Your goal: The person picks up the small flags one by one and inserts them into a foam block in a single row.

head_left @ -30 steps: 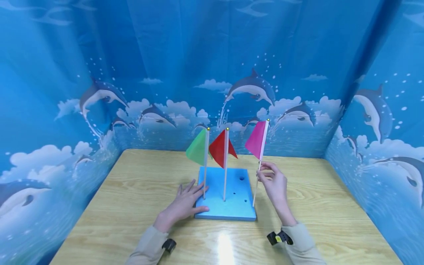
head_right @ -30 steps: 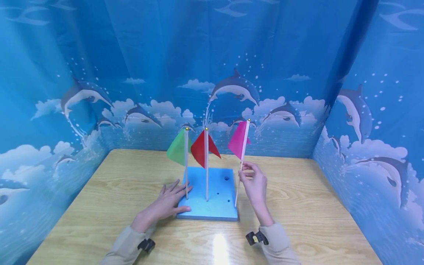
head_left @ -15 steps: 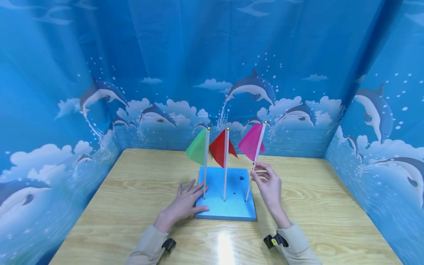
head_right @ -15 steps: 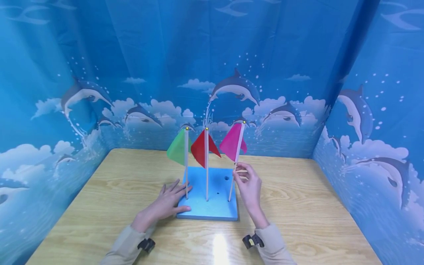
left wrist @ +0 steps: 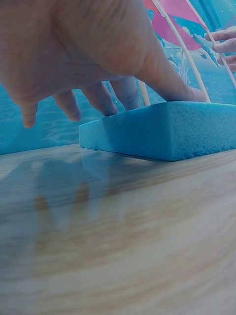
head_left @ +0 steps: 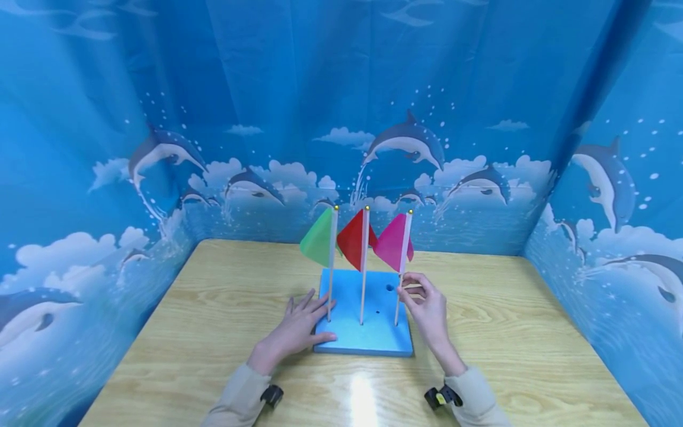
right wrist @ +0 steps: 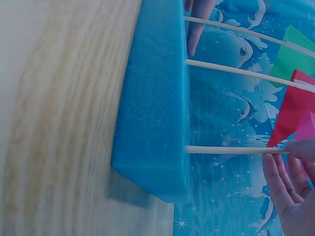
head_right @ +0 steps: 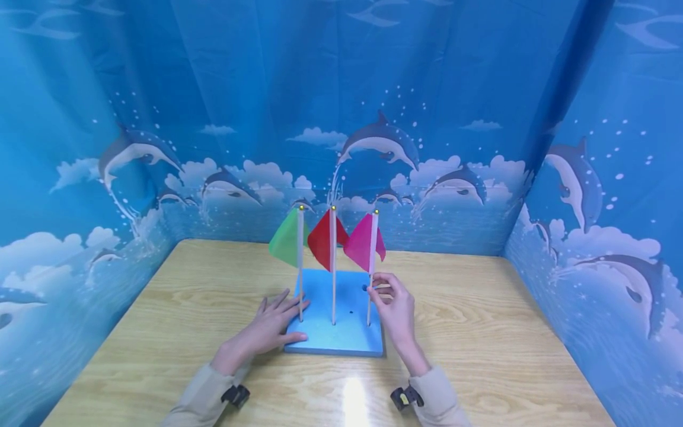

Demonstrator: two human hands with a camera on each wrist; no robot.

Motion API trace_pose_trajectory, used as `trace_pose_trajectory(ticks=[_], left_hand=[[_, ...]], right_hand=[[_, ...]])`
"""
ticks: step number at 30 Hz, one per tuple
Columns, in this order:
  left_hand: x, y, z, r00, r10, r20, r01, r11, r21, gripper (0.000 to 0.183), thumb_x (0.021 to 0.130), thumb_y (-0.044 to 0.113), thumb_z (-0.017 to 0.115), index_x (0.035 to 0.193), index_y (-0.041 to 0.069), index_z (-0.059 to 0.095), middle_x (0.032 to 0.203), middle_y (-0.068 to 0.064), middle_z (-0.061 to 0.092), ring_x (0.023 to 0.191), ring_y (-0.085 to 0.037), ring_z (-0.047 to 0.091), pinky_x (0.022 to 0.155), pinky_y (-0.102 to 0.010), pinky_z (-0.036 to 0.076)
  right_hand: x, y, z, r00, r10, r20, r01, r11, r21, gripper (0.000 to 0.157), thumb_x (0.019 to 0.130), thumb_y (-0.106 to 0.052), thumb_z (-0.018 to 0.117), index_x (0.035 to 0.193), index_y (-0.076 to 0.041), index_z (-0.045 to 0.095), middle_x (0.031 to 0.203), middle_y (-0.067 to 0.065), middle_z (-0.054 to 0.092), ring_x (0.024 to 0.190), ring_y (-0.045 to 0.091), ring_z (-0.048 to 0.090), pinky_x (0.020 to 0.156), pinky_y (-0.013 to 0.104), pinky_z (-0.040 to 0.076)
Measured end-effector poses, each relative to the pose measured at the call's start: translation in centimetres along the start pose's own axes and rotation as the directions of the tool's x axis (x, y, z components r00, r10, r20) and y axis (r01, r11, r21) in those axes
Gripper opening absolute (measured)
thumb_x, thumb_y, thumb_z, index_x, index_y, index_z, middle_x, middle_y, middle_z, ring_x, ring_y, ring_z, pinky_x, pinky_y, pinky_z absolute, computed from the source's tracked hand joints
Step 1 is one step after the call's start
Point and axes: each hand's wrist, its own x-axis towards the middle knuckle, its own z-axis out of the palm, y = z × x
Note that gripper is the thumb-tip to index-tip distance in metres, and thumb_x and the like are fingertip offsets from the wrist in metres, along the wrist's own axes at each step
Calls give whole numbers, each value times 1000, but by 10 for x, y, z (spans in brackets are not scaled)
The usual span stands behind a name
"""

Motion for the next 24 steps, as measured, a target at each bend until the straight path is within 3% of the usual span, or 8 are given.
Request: trace_pose_trajectory(ticks=[8,17,24], left_hand=[[-1,1,0,1000,1,-5,-1,1000,-1,77,80,62,54,144,26,31,152,1,23,141,-34,7,106,-66,4],[-1,-1,1,1000,3,-5,-3,1000,4,77,79,64,53,144,27,31,152,2,22,141,-33,7,106,-66,4],[-1,-3,-2,999,21,-43,-22,999,-23,77,79,63,54,144,27,31,152,2,23,141,-31,7,107,-65,4]], right_hand=[[2,28,2,1000,6,-18,-6,1000,-17,25,80,-6,70,104,-8,63,92,10,64,78,20,66,64,22,56],[0,27,1,1000,11,-15,-12,999,-46,27,80,-12,71,106,-10,65,94,7,66,80,19,66,67,23,56],[-1,25,-3,1000,-1,10,2,997,-83,36,81,-23,70,114,-11,62,101,8,65,87,22,65,73,30,56]])
